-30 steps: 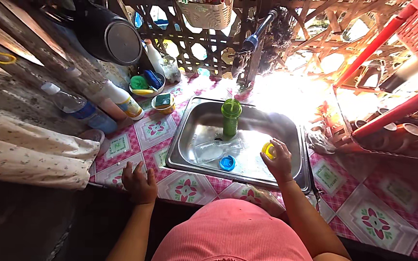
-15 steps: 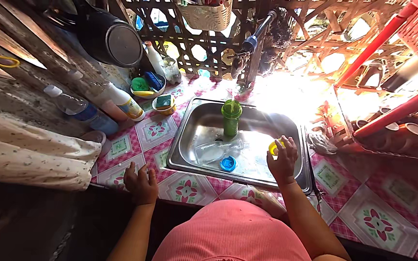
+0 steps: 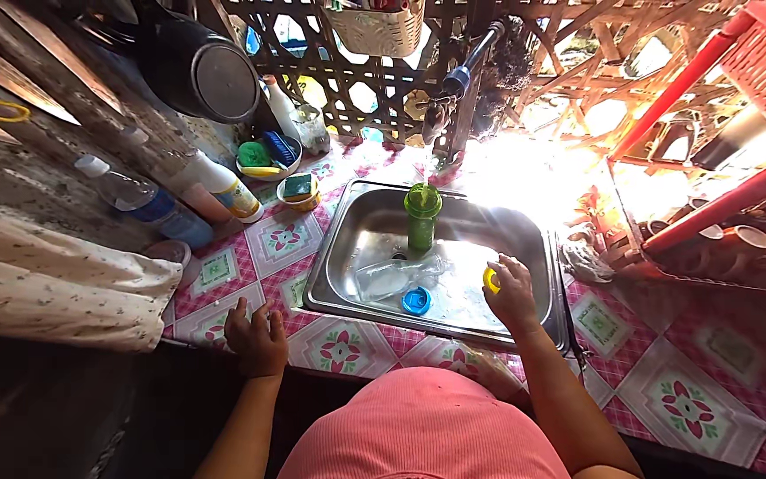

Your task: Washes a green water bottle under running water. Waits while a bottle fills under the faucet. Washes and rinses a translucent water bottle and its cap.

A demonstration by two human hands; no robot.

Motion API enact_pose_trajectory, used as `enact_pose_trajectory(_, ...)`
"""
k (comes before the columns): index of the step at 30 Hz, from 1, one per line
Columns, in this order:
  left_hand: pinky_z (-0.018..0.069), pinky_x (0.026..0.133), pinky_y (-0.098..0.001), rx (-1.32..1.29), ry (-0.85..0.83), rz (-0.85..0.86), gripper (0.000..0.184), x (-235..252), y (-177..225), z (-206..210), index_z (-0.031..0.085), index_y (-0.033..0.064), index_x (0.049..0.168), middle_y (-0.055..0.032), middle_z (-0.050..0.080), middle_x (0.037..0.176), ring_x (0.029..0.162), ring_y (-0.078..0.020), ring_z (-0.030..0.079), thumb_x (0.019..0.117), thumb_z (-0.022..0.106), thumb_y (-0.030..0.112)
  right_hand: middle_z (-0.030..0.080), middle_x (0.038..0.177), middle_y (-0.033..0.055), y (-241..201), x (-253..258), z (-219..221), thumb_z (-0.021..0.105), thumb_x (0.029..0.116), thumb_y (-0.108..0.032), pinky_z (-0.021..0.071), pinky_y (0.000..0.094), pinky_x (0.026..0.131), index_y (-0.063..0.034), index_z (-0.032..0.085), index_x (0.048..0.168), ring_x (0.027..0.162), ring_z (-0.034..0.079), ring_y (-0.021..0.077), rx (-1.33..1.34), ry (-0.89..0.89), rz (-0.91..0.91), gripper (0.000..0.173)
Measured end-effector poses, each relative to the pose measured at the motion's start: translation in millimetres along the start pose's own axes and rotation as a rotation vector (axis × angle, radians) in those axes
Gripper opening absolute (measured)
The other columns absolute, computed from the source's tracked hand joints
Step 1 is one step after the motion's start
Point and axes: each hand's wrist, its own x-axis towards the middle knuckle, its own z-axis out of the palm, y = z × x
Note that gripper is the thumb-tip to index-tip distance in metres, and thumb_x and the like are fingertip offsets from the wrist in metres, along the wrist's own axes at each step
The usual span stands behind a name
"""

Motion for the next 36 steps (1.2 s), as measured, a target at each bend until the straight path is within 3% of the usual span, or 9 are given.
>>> enact_pose_trajectory(5, 0.0308, 0.112, -0.0655, -0.014, 0.029, 0.041, 0.048, 1, 4, -4, 0.071, 0.0017, 0.089, -0.0367, 0.051, 0.141, 0.135, -0.0583, 0.042, 0.0997, 0.051, 0.044, 0.060, 0.138, 0.0242, -4, -3, 1, 0.076, 0.0773, -0.007, 0.0397, 0.0653, 0.108, -0.0051, 0.072, 0.123, 0.135, 0.048, 0.0509, -0.052, 0.211, -0.112, 0.046)
enact_pose_trajectory(7, 0.0301, 0.113, -0.0659, -0.037, 0.045, 0.024, 0.042, 0, 5, -5, 0.070, 0.0004, 0.086, -0.0382, 0.051, 0.140, 0.135, -0.0581, 0.042, 0.0942, 0.062, 0.041, 0.055, 0.146, 0.0194, -11, 0, -12, 0.073, 0.0826, -0.009, 0.0346, 0.0635, 0.113, -0.0104, 0.068, 0.131, 0.142, 0.041, 0.0449, -0.089, -0.045, -0.018, 0.048)
enact_pose_trajectory(8, 0.0309, 0.113, -0.0648, -0.036, 0.057, 0.023, 0.039, -2, 5, -5, 0.069, 0.0008, 0.086, -0.0384, 0.051, 0.139, 0.135, -0.0575, 0.043, 0.0929, 0.064, 0.039, 0.053, 0.149, 0.0163, -12, 2, -15, 0.072, 0.0842, -0.011, 0.0337, 0.0615, 0.114, -0.0134, 0.066, 0.134, 0.144, 0.039, 0.0416, -0.104, -0.164, 0.022, 0.050)
enact_pose_trajectory(10, 0.0320, 0.113, -0.0625, -0.046, 0.079, 0.020, 0.035, -1, 5, -4, 0.071, 0.0013, 0.094, -0.0394, 0.048, 0.141, 0.135, -0.0571, 0.043, 0.0919, 0.064, 0.036, 0.053, 0.150, 0.0142, -12, 2, -14, 0.072, 0.0836, -0.012, 0.0336, 0.0615, 0.114, -0.0158, 0.066, 0.135, 0.145, 0.039, 0.0401, -0.113, -0.205, 0.039, 0.052)
enact_pose_trajectory(13, 0.0311, 0.113, -0.0612, -0.045, 0.077, -0.025, 0.046, -1, 7, -5, 0.069, 0.0002, 0.113, -0.0390, 0.044, 0.145, 0.136, -0.0562, 0.041, 0.0881, 0.067, 0.038, 0.052, 0.150, 0.0159, -14, 0, -11, 0.073, 0.0835, -0.012, 0.0333, 0.0613, 0.114, -0.0143, 0.065, 0.136, 0.144, 0.040, 0.0405, -0.106, -0.225, 0.029, 0.053)
enact_pose_trajectory(15, 0.0310, 0.114, -0.0603, -0.027, 0.065, -0.048, 0.049, -1, 7, -4, 0.067, -0.0004, 0.118, -0.0379, 0.044, 0.146, 0.137, -0.0552, 0.041, 0.0878, 0.067, 0.039, 0.051, 0.151, 0.0153, -13, 1, -11, 0.073, 0.0837, -0.012, 0.0344, 0.0605, 0.114, -0.0145, 0.064, 0.137, 0.144, 0.040, 0.0396, -0.131, -0.330, 0.031, 0.055)
enact_pose_trajectory(18, 0.0318, 0.113, -0.0604, -0.012, 0.055, -0.046, 0.048, 0, 6, -4, 0.067, 0.0004, 0.117, -0.0371, 0.045, 0.145, 0.136, -0.0546, 0.043, 0.0874, 0.066, 0.038, 0.050, 0.152, 0.0127, -13, 3, -10, 0.073, 0.0838, -0.013, 0.0360, 0.0607, 0.113, -0.0163, 0.063, 0.138, 0.144, 0.040, 0.0378, -0.180, -0.442, 0.033, 0.056)
enact_pose_trajectory(28, 0.0317, 0.113, -0.0613, -0.008, 0.038, -0.038, 0.043, 2, 8, -3, 0.068, 0.0016, 0.115, -0.0364, 0.047, 0.144, 0.135, -0.0543, 0.043, 0.0881, 0.064, 0.035, 0.050, 0.152, 0.0113, -14, 4, -7, 0.076, 0.0823, -0.013, 0.0385, 0.0615, 0.110, -0.0177, 0.050, 0.150, 0.143, 0.040, 0.0384, -0.191, -0.521, 0.086, 0.072)
enact_pose_trajectory(36, 0.0322, 0.112, -0.0612, -0.009, 0.028, -0.034, 0.042, 3, 7, -4, 0.069, 0.0026, 0.113, -0.0363, 0.047, 0.144, 0.135, -0.0543, 0.043, 0.0887, 0.064, 0.036, 0.052, 0.149, 0.0126, -8, 4, -2, 0.076, 0.0834, -0.017, 0.0412, 0.0605, 0.107, -0.0142, 0.058, 0.143, 0.138, 0.046, 0.0390, -0.211, -0.620, 0.051, 0.062)
